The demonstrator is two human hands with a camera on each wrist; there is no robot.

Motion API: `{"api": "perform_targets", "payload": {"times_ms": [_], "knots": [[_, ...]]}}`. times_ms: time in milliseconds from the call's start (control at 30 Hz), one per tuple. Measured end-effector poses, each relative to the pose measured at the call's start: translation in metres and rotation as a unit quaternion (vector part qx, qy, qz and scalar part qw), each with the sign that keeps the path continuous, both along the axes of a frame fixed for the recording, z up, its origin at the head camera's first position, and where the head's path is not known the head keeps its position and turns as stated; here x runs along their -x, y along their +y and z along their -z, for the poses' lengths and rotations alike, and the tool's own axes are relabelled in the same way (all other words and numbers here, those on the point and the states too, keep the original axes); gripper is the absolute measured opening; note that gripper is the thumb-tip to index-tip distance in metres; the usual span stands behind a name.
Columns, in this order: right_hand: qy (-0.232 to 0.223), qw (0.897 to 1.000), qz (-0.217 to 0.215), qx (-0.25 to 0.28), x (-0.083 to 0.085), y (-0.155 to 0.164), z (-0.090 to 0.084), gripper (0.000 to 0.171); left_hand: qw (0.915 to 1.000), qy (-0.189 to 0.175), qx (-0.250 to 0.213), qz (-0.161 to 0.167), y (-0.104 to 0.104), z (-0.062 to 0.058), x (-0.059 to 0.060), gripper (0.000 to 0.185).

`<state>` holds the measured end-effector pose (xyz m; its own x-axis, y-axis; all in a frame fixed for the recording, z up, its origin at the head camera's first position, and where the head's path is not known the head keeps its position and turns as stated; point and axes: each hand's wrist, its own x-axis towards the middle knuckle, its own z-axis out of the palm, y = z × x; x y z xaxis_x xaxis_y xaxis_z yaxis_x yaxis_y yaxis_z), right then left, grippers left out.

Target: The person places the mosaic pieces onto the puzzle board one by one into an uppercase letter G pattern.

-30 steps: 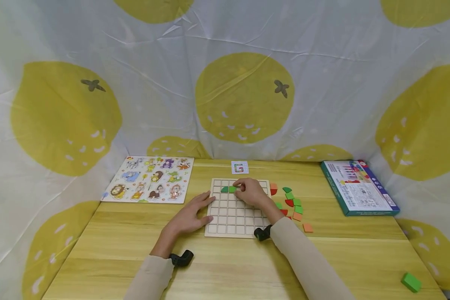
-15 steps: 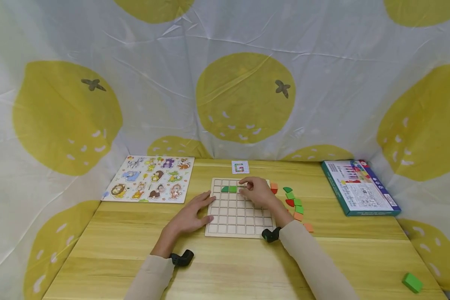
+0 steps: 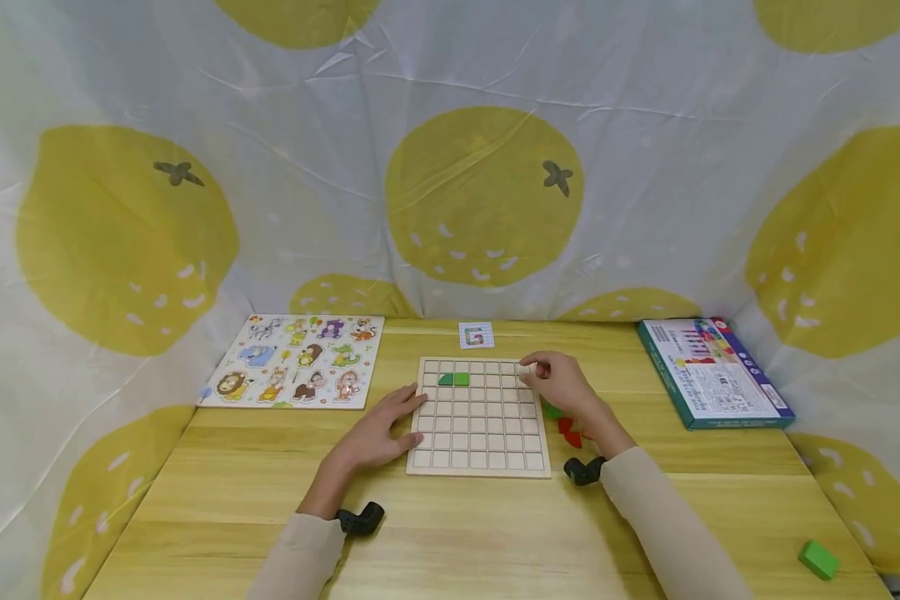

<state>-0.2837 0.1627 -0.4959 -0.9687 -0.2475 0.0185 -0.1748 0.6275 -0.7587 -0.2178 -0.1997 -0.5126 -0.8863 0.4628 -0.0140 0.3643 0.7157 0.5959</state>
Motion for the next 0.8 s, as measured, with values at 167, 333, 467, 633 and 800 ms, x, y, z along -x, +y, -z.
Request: {"api": "perform_targets", "payload": {"times_ms": [167,333,467,633,800], "knots": [[0.013,1.000,0.013,-0.009,0.003,0.020,0.002,0.028,1.0000,0.001,-0.002,0.000,-0.001,-0.001,0.000,0.067],[0.017,1.000,0.017,-0.019,0.009,0.036,0.009,0.028,1.0000,-0.001,0.000,-0.004,0.000,0.001,0.000,0.068],[0.010,0.999,0.015,-0.037,0.012,0.044,0.015,0.028,1.0000,-0.002,-0.001,-0.006,0.000,0.001,0.000,0.068],[0.002,0.999,0.008,-0.047,0.014,0.049,0.019,0.028,1.0000,-0.001,-0.001,-0.008,0.000,0.001,0.000,0.068],[-0.005,0.998,0.014,-0.053,0.014,0.054,0.020,0.028,1.0000,-0.003,-0.001,-0.009,0.000,0.000,0.000,0.069]]}}
